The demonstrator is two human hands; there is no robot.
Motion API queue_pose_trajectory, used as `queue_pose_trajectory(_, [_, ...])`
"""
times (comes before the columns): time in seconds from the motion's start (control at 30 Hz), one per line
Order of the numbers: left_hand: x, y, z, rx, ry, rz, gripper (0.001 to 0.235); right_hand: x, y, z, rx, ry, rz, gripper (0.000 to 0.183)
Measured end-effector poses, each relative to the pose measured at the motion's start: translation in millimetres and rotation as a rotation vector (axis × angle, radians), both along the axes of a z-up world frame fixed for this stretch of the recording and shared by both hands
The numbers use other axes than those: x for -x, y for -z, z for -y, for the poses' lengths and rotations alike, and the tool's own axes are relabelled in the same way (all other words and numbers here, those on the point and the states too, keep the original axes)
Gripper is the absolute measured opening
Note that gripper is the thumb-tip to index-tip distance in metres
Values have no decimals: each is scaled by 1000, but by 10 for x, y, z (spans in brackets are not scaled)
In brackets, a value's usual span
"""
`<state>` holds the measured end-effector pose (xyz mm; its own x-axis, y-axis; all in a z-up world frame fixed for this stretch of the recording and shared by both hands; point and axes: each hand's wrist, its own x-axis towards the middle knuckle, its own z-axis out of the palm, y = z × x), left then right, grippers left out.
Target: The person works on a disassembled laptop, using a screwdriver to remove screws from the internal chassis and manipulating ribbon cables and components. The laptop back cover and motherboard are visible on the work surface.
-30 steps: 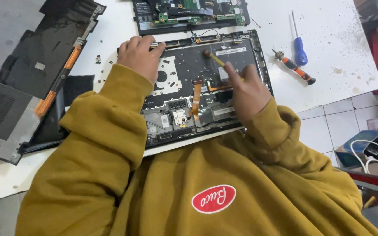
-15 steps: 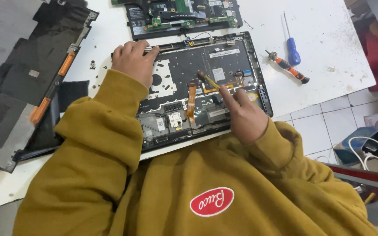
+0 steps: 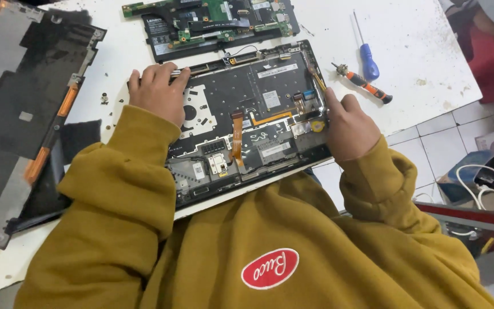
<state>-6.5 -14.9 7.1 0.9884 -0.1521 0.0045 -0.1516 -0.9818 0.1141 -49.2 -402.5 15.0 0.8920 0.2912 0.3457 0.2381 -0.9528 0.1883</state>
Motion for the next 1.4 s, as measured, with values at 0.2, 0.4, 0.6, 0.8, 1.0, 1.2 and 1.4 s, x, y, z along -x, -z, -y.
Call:
queue_pose_trajectory(0.2, [117, -236, 61, 66, -43, 50, 57, -16, -51, 136, -193, -15, -35, 44])
queue_pose_trajectory(0.4, [481, -646, 7, 449, -267, 118, 51, -71, 135, 166, -335, -62, 51, 39])
queue_pose_trajectory(0.6, [599, -363, -250, 728, -595, -2, 56, -96, 216, 132, -458, -130, 88, 40])
queue_pose_trajectory(0.8, [523, -140, -397, 1070, -667, -18, 56, -46, 179, 67, -573, -156, 111, 44])
queue_pose_trajectory(1.0, [461, 21, -437, 1476, -631, 134, 57, 34, 127, 63, -743, -156, 79, 42])
queue_pose_trajectory(1.2, [372, 230, -448, 1724, -506, 228, 52, 137, 17, -10, -808, -215, 108, 41])
queue_pose_trajectory(1.4, [405, 176, -439, 1733, -507, 258, 48, 196, 59, 75, -929, -240, 109, 41])
